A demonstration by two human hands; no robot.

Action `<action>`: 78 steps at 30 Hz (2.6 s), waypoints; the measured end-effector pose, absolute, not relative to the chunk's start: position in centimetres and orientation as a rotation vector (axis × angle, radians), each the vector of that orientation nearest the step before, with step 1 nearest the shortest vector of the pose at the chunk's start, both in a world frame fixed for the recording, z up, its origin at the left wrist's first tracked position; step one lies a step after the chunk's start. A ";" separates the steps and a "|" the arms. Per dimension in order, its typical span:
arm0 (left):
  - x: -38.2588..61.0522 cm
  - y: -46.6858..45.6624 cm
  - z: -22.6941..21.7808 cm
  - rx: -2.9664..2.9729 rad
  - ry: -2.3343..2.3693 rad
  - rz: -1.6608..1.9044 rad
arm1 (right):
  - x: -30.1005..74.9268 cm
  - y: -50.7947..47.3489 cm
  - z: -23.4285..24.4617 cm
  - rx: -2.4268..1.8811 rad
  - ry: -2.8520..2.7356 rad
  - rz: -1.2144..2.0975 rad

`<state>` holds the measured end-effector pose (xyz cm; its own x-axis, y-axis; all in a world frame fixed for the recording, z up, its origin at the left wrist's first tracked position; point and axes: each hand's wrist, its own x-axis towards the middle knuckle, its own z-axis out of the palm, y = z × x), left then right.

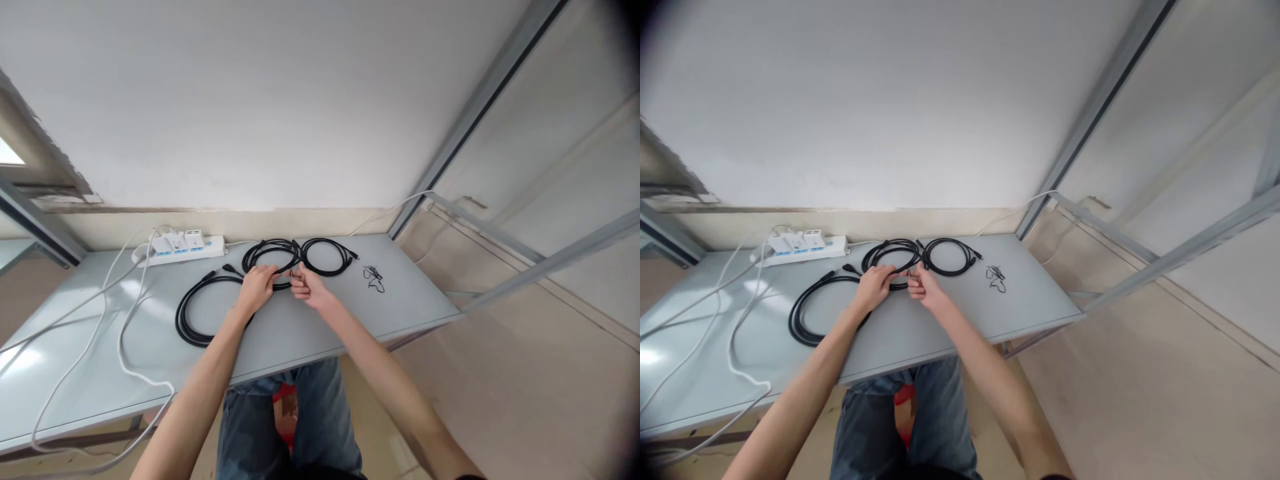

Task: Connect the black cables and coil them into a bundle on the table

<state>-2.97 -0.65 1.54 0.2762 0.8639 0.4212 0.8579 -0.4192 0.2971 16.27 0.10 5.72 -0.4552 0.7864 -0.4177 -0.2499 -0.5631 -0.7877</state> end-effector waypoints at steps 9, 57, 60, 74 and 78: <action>-2.9 -0.4 1.2 2.528 1.627 0.785 | 18.7 -0.7 8.3 -1.529 -2.456 0.126; -3.1 -0.5 1.5 2.484 1.646 0.723 | 16.0 4.4 10.0 -1.198 -2.886 0.142; -3.2 -0.4 1.2 2.481 1.679 0.717 | 16.0 3.7 8.9 -1.412 -2.463 0.685; -3.2 -0.1 0.8 2.415 1.739 0.795 | 10.6 -1.1 6.6 -0.919 -0.374 1.809; -3.1 -0.2 1.1 2.418 1.717 0.793 | 10.0 -1.4 5.9 -0.833 -0.398 1.765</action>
<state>-3.12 -0.22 1.14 0.2419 0.8985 0.3663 0.8616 -0.3725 0.3448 9.96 -1.39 5.94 -0.1623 0.9263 -0.3401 -0.6909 -0.3527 -0.6310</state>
